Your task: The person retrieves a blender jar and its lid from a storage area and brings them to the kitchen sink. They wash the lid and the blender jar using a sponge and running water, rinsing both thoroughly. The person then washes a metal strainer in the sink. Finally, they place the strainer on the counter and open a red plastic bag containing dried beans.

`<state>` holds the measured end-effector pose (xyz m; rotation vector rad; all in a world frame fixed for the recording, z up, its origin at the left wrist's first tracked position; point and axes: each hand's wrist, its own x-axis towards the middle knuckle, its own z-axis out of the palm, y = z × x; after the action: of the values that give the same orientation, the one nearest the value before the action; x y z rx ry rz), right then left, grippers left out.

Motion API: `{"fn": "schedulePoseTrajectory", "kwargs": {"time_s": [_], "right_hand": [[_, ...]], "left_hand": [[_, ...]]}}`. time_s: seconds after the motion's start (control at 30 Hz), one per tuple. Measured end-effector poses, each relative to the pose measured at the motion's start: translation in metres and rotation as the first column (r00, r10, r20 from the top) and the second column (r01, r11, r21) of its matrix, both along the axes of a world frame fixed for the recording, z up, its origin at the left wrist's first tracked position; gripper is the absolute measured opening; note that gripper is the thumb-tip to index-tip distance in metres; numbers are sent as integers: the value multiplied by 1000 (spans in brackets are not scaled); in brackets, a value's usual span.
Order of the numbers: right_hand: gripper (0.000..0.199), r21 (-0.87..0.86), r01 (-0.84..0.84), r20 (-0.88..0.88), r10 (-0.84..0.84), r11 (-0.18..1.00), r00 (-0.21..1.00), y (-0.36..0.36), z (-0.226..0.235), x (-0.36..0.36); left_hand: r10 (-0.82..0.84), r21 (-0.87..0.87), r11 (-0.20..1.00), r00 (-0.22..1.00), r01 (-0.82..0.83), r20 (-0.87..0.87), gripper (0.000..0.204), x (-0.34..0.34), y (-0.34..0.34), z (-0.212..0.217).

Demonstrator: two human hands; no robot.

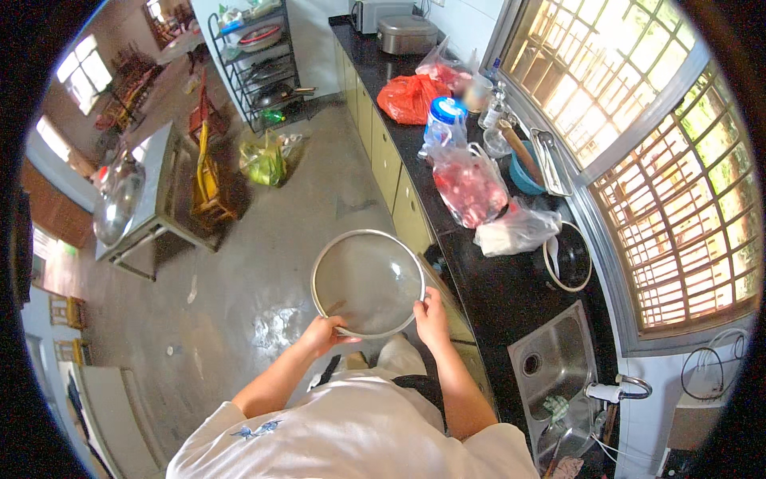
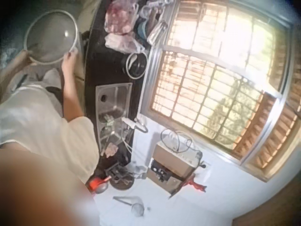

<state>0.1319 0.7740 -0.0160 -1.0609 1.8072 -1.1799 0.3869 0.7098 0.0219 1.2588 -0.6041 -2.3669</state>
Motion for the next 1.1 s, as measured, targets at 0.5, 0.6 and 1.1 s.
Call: {"fn": "schedulePoseTrajectory", "kwargs": {"time_s": [0.5, 0.6, 1.1], "right_hand": [[35, 29, -207, 71, 204, 978, 976, -386, -9, -11], [35, 3, -187, 85, 186, 982, 979, -456, -5, -8], [21, -77, 496, -176, -502, 865, 847, -696, -4, -94]], "left_hand": [[215, -40, 977, 959, -211, 186, 49, 4, -343, -27], [247, -112, 968, 942, -227, 227, 57, 1, -418, -16], [26, -279, 959, 959, 57, 283, 34, -97, -854, -32]]}}
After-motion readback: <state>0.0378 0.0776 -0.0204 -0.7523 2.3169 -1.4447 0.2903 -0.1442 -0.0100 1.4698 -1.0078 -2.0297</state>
